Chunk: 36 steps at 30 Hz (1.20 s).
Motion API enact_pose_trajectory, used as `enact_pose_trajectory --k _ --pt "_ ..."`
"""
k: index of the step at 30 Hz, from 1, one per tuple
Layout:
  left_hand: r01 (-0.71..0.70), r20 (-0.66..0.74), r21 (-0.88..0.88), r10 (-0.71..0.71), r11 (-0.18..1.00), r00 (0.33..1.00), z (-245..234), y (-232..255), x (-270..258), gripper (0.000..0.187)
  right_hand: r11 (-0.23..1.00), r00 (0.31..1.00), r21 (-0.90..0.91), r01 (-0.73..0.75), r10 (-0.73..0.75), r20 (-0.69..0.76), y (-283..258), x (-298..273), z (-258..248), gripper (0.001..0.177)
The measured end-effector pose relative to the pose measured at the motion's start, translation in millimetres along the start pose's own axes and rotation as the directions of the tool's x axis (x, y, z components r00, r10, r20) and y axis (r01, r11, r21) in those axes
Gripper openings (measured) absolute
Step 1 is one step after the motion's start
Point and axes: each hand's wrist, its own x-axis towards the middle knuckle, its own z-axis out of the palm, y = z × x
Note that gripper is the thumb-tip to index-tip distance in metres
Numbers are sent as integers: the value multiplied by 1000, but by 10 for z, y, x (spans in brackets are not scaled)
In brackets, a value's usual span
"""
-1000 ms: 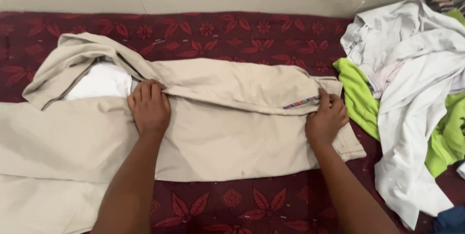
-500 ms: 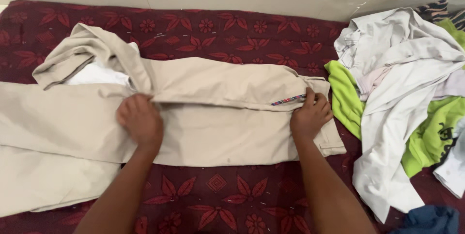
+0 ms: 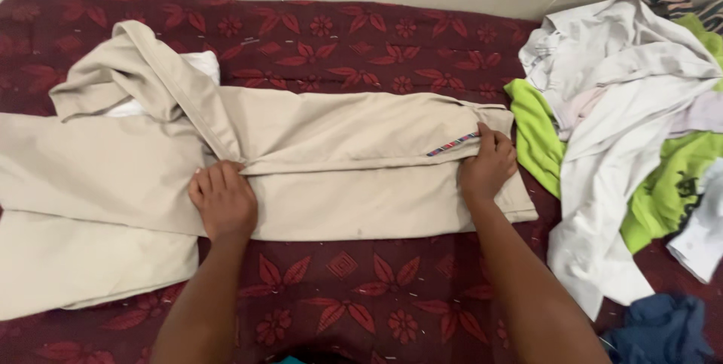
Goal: The person smooths out a pair of beige trousers on a patterned surface and folds them in half lengthwise.
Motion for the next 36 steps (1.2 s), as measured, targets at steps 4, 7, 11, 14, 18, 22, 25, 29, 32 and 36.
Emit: enact_pose_trajectory --k 4,7,11,14,18,22,25,29,32,36 --pt "-15 -19 11 15 1000 1000 -29 3 1 18 984 993 177 -16 -6 121 109 66 -371 65" --pt "-17 -15 11 17 1000 1000 -34 21 -25 19 987 987 84 135 -141 77 183 31 -787 59" --pt "-19 16 -33 20 999 1000 -57 4 -5 19 953 956 -73 293 -289 55 253 -218 -1091 49" --pt "-25 4 -28 25 999 1000 -80 4 16 20 956 954 -74 282 -272 123 264 -489 -1127 55" --pt "-27 -7 -14 27 1000 1000 -105 20 19 21 973 969 -82 216 -203 138 203 -673 -1133 61" --pt "-21 -7 -42 21 999 1000 -87 26 29 16 983 980 -115 146 -128 151 30 -700 -1206 60" --pt "-23 -30 -53 21 998 999 -93 12 53 15 985 982 -62 158 -151 110 -207 -658 -1264 53" --pt "-31 -48 -25 29 999 998 -72 15 42 15 960 974 229 160 -192 123 -435 -401 -1138 47" --pt "-18 -37 -45 16 999 999 -61 15 43 15 972 950 129 195 -219 222 -505 -190 -770 54" --pt "-17 -51 -5 17 1000 999 -44 8 37 16 981 931 52 185 -192 311 -197 -96 -552 58"
